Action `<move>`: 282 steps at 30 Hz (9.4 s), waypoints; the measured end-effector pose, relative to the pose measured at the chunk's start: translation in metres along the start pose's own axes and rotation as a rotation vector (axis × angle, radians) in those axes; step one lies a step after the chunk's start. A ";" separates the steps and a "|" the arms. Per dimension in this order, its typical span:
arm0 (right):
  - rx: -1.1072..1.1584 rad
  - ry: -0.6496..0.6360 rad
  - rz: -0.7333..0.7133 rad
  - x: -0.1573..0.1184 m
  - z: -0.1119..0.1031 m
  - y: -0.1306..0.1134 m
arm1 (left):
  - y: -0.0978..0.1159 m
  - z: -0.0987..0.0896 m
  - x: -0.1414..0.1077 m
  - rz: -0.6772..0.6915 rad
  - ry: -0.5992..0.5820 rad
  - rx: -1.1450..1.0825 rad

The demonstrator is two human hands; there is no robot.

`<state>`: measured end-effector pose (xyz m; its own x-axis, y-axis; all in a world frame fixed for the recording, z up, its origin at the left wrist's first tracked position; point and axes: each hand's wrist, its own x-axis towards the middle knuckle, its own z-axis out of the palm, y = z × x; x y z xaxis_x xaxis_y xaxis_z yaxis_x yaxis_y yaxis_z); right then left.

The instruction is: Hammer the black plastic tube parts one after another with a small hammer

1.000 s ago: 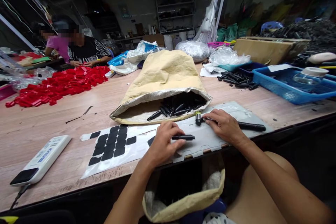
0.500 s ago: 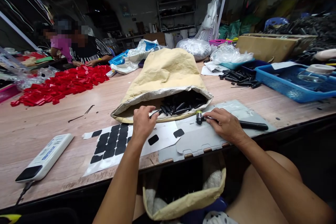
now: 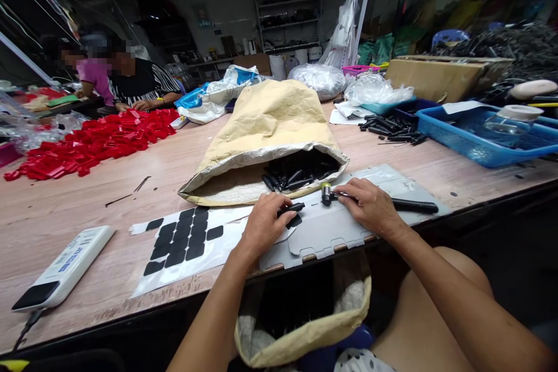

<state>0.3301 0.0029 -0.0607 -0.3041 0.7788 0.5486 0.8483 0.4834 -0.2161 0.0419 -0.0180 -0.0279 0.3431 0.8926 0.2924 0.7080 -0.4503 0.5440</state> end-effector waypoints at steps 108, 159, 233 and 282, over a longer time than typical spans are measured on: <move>0.166 0.066 -0.029 0.015 -0.013 -0.031 | -0.012 0.006 0.005 -0.145 -0.035 -0.100; -0.016 -0.025 -0.055 -0.001 0.004 -0.014 | 0.044 -0.010 -0.068 -0.051 -0.047 -0.080; 0.109 -0.018 -0.089 0.014 -0.003 -0.011 | -0.012 0.007 0.004 -0.135 -0.025 -0.136; 0.109 -0.053 -0.080 0.008 0.003 -0.004 | 0.020 0.007 0.090 -0.033 -0.161 0.258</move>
<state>0.3227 0.0084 -0.0577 -0.3941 0.7548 0.5244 0.7693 0.5831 -0.2612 0.0916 0.0537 0.0042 0.3964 0.9077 0.1379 0.8465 -0.4195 0.3277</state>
